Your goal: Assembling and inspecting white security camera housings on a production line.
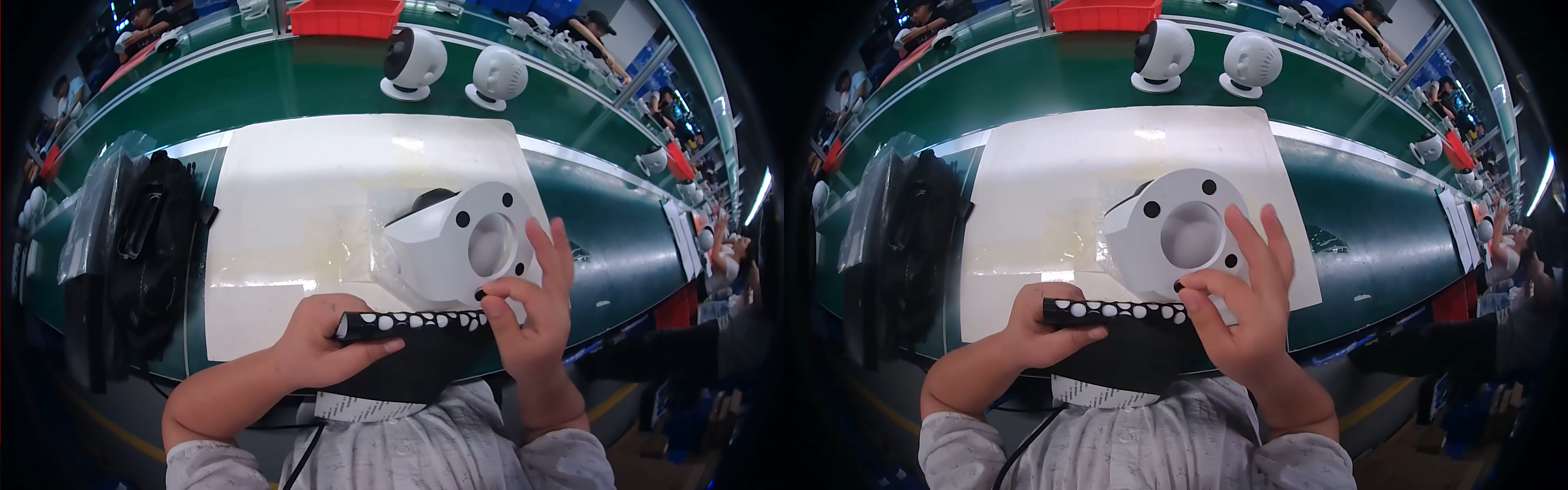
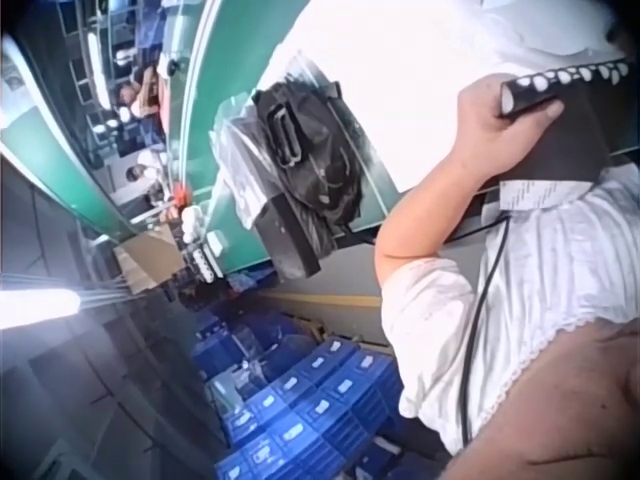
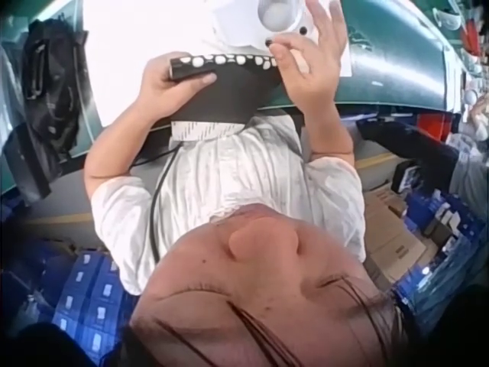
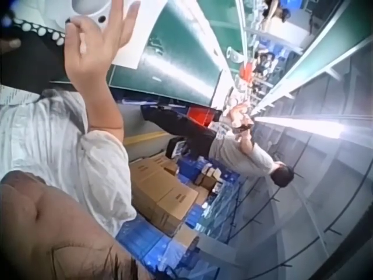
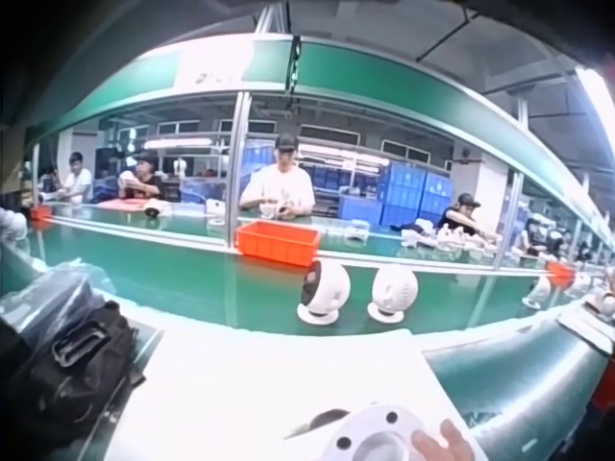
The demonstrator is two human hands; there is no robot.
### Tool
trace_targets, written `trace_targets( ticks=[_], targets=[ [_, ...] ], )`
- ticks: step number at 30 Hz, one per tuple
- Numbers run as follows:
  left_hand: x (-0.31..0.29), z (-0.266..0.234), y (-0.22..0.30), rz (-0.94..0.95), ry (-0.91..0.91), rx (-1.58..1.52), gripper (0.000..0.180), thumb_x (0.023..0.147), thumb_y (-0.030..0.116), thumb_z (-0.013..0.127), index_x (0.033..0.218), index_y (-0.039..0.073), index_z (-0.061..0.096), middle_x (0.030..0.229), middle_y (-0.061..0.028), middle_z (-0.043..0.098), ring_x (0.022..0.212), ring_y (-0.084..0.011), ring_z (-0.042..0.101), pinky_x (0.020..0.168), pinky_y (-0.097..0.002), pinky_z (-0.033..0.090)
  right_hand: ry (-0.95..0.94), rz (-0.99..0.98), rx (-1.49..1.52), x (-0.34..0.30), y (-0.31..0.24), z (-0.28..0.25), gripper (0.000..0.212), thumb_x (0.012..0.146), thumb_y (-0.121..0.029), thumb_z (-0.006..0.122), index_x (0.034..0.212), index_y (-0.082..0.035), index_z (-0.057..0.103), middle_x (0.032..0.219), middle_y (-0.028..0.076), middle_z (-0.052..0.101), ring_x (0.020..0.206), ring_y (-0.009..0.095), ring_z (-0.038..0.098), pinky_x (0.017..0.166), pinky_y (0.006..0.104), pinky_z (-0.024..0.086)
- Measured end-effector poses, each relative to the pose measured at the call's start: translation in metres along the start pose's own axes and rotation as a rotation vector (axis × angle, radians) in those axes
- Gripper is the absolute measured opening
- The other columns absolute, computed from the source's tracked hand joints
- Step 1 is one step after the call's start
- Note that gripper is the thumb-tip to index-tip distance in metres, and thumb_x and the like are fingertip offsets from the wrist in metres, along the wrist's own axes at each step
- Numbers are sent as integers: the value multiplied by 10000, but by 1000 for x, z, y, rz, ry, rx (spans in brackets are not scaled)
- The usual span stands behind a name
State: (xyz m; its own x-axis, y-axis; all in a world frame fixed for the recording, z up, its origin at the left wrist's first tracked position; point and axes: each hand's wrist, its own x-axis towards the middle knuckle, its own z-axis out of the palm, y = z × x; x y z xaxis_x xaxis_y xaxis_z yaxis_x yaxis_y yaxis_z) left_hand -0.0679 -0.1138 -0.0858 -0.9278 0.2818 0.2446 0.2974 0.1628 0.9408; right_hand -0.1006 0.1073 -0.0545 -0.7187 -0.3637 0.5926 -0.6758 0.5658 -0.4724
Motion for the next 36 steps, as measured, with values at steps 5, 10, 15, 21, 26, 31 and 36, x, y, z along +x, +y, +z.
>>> trace_targets(
  ticks=[5, 10, 15, 21, 26, 31, 36],
  targets=[
    [2, 1, 0, 26, -2, -2, 179, 634, 24, 687, 592, 23, 513, 530, -32, 493, 474, -98, 451, 438, -231, 334, -103, -231, -576, -13, -11, -14, 230, 725, -188, 592, 918, -62, 595, 1182, 170, 438, 1114, 323, 363, 920, 407, 250],
    [5, 1, -2, 5, -17, 12, 148, 648, 83, 691, 618, 32, 555, 527, -69, 518, 464, -167, 498, 440, -249, 373, 154, 225, 354, 2, 22, 2, 405, 757, -176, 583, 1096, -1, 448, 1017, 119, 519, 1035, 215, 414, 872, 339, 309],
    [4, -2, -8, -46, -19, 63, 223, 627, 108, 711, 562, 41, 509, 495, -74, 489, 443, -182, 484, 424, -263, 361, -95, 697, 1060, 26, 36, -9, 285, 777, -98, 572, 1008, 5, 441, 881, 65, 545, 762, 92, 515, 734, 223, 416],
    [2, -10, -12, -61, -28, -1, 222, 635, 110, 712, 569, 43, 511, 496, -77, 477, 432, -197, 463, 415, -269, 355, 148, 510, 676, 71, 115, -40, 155, 798, -58, 519, 934, 3, 476, 846, 72, 554, 692, 104, 532, 649, 218, 442],
    [5, -19, -12, -98, -153, -36, 171, 629, 34, 692, 589, 6, 529, 541, -64, 513, 470, -140, 493, 427, -245, 355, 323, 41, -675, 123, 263, -20, 91, 771, -70, 518, 855, -37, 533, 832, 93, 538, 770, 241, 525, 683, 316, 427],
    [2, -22, -17, -84, -138, -123, 192, 589, 28, 728, 636, -6, 546, 553, -76, 514, 475, -161, 507, 431, -246, 379, 142, 274, -1003, 142, 349, -13, 157, 796, -175, 491, 883, -62, 557, 903, 92, 519, 869, 277, 500, 724, 382, 426],
    [5, -25, -27, 27, -158, -22, 224, 573, 35, 737, 635, -2, 526, 574, -74, 494, 457, -192, 486, 410, -258, 377, -20, 344, -892, 154, 335, -3, 255, 828, -247, 437, 858, -58, 605, 875, 142, 571, 824, 319, 532, 723, 393, 426]
  ],
)
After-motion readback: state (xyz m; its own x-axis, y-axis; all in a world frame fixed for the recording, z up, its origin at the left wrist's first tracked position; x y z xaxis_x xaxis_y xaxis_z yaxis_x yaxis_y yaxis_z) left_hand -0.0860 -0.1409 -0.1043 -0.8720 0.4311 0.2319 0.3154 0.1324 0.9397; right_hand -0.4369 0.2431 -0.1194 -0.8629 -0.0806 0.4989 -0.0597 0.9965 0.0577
